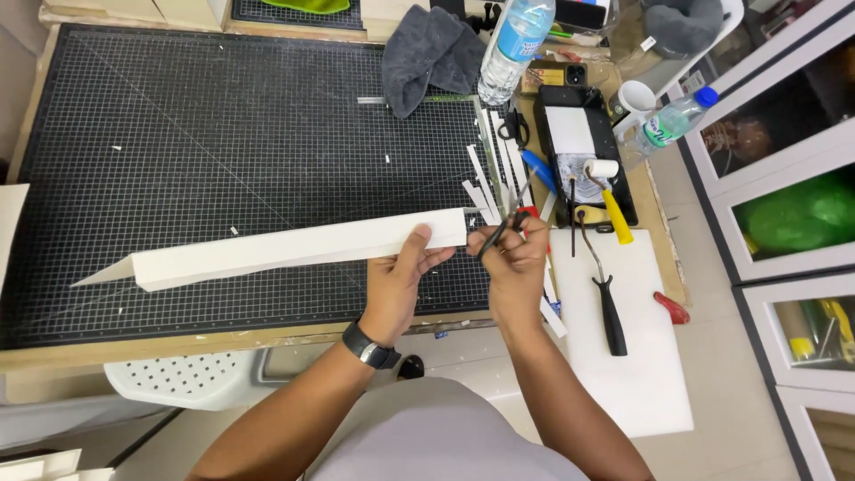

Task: Assembling white cardboard box components by folding, cutting, and pressing edges on a cutting mat using various hand tools.

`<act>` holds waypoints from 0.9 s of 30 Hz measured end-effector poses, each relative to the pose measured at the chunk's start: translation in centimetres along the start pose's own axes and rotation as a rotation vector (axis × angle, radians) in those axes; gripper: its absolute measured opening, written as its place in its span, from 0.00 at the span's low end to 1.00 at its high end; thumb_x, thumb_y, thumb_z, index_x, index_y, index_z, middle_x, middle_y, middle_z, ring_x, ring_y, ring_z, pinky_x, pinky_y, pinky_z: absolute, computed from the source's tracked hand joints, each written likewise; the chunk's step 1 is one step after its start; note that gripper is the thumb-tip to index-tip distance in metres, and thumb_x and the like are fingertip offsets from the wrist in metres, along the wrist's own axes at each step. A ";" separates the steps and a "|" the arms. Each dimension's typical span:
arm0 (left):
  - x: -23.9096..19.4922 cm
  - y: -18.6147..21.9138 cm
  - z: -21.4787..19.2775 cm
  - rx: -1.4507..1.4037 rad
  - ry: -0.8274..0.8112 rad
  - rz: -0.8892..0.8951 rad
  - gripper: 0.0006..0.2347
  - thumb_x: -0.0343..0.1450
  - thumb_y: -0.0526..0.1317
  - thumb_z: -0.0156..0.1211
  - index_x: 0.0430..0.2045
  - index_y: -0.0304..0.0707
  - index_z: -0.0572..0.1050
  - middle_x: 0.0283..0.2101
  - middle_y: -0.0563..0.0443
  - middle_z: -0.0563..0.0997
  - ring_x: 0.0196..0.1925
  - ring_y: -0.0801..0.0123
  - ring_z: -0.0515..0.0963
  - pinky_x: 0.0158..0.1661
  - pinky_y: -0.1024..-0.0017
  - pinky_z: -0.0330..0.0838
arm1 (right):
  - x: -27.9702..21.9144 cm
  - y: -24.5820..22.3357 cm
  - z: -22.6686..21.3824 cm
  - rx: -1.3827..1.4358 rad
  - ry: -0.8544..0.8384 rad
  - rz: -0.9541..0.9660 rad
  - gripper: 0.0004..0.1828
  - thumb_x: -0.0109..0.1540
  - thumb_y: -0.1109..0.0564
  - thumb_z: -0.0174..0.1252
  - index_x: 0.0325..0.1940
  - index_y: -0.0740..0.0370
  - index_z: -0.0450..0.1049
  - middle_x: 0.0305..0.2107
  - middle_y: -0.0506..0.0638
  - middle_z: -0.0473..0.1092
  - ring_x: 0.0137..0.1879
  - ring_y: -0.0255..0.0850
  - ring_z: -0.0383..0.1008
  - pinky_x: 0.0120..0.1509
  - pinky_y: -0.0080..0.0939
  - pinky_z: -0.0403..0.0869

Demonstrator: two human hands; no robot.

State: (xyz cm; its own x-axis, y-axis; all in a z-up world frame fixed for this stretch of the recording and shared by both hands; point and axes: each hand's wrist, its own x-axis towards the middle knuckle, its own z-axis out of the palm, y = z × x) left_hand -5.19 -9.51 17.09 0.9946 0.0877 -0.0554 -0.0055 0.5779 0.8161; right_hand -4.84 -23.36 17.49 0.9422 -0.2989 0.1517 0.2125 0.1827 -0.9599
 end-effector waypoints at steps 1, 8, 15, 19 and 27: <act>0.0 0.6 -0.2 0.002 -0.009 -0.006 0.19 0.75 0.39 0.57 0.53 0.17 0.69 0.45 0.24 0.82 0.43 0.41 0.86 0.48 0.49 0.85 | -0.4 -0.6 0.1 -0.001 0.011 -0.002 0.29 0.58 0.67 0.68 0.53 0.57 0.56 0.30 0.52 0.77 0.37 0.36 0.77 0.50 0.39 0.78; 1.7 1.7 -1.9 0.016 -0.083 -0.062 0.18 0.75 0.39 0.57 0.51 0.16 0.70 0.42 0.25 0.83 0.41 0.44 0.87 0.46 0.50 0.85 | 0.6 -3.3 0.6 -0.335 0.006 -0.217 0.32 0.56 0.71 0.68 0.54 0.59 0.56 0.24 0.47 0.70 0.36 0.36 0.73 0.58 0.44 0.75; 3.1 2.3 -3.0 0.027 -0.182 -0.091 0.17 0.75 0.41 0.59 0.49 0.21 0.72 0.40 0.32 0.84 0.40 0.54 0.87 0.46 0.57 0.86 | 4.0 -8.4 5.4 -0.778 -0.341 -0.246 0.30 0.53 0.66 0.70 0.55 0.63 0.64 0.37 0.58 0.81 0.55 0.59 0.78 0.65 0.58 0.69; 4.1 1.1 -4.0 0.144 -0.256 -0.016 0.18 0.71 0.41 0.68 0.48 0.24 0.75 0.43 0.32 0.85 0.42 0.54 0.87 0.46 0.56 0.85 | 5.6 -6.8 4.3 -0.759 -0.365 -0.186 0.28 0.53 0.65 0.70 0.54 0.63 0.65 0.34 0.57 0.80 0.52 0.52 0.79 0.64 0.56 0.71; 5.3 1.1 -3.9 0.396 -0.229 0.246 0.09 0.68 0.34 0.73 0.36 0.26 0.81 0.32 0.35 0.86 0.31 0.71 0.83 0.29 0.74 0.81 | 6.5 -6.2 4.0 -0.824 -0.425 -0.046 0.27 0.54 0.59 0.68 0.55 0.54 0.66 0.35 0.47 0.81 0.48 0.41 0.79 0.60 0.44 0.69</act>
State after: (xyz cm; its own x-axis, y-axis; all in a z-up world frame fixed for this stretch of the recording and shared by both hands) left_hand -0.33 -5.21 15.46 0.9664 -0.0228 0.2562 -0.2461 0.2076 0.9468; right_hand 1.02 -22.73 25.41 0.9879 0.1085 0.1110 0.1539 -0.5927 -0.7906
